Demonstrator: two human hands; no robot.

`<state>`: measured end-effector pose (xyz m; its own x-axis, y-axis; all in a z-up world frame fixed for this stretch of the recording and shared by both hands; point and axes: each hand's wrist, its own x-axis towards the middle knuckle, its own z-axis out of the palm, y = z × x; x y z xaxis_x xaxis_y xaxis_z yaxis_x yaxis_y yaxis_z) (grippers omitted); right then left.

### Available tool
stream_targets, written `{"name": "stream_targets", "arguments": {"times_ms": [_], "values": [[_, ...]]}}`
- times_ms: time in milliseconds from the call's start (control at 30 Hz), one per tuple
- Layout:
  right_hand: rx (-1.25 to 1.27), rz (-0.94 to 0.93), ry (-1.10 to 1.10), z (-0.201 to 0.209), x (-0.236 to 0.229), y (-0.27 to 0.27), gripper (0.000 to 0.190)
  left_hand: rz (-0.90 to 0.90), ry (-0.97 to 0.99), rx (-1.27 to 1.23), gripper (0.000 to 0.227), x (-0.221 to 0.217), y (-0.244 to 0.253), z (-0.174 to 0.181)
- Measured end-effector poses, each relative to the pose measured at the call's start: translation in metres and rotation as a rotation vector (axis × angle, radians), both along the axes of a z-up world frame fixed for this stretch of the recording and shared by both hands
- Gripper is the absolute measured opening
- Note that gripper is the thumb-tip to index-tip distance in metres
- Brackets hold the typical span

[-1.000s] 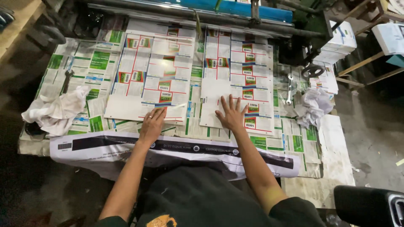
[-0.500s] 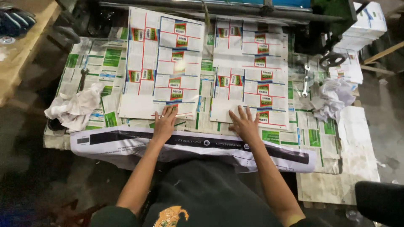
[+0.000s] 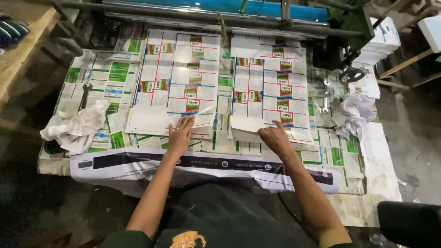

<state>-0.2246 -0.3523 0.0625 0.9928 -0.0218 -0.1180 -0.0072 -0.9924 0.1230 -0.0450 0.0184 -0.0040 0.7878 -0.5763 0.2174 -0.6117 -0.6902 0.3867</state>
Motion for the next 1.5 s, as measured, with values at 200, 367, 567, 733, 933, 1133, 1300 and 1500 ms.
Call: {"name": "stream_targets", "arguments": {"times_ms": [200,367,567,733,933,1133,1300,1500], "values": [[0.108,-0.095,-0.521,0.084,0.010,0.024,0.013,-0.008,0.027,0.031,0.046,0.021,-0.018,0.003],[0.107,-0.120,-0.912,0.056,-0.009,0.045,0.002,-0.009,0.043,0.017,0.046,0.032,-0.029,0.011],[0.192,-0.194,-0.639,-0.009,-0.026,0.048,0.006,-0.021,0.014,0.025,0.044,0.062,-0.042,-0.004],[0.349,-0.201,-0.378,-0.004,-0.031,0.024,0.015,-0.050,0.017,0.052,0.045,0.072,-0.050,-0.004],[0.135,-0.270,-0.547,0.077,-0.032,0.061,0.017,-0.040,-0.031,0.149,0.053,0.104,-0.073,-0.010],[0.078,-0.202,-0.852,0.001,-0.044,0.078,0.043,-0.007,-0.022,0.002,0.074,0.069,-0.067,0.013],[0.226,-0.249,-0.498,-0.028,-0.066,0.090,0.062,-0.098,0.050,-0.078,0.075,-0.002,-0.013,0.012],[0.205,-0.330,-0.238,-0.030,-0.068,0.087,0.073,-0.126,-0.012,0.054,0.068,-0.009,0.015,0.022]]}}
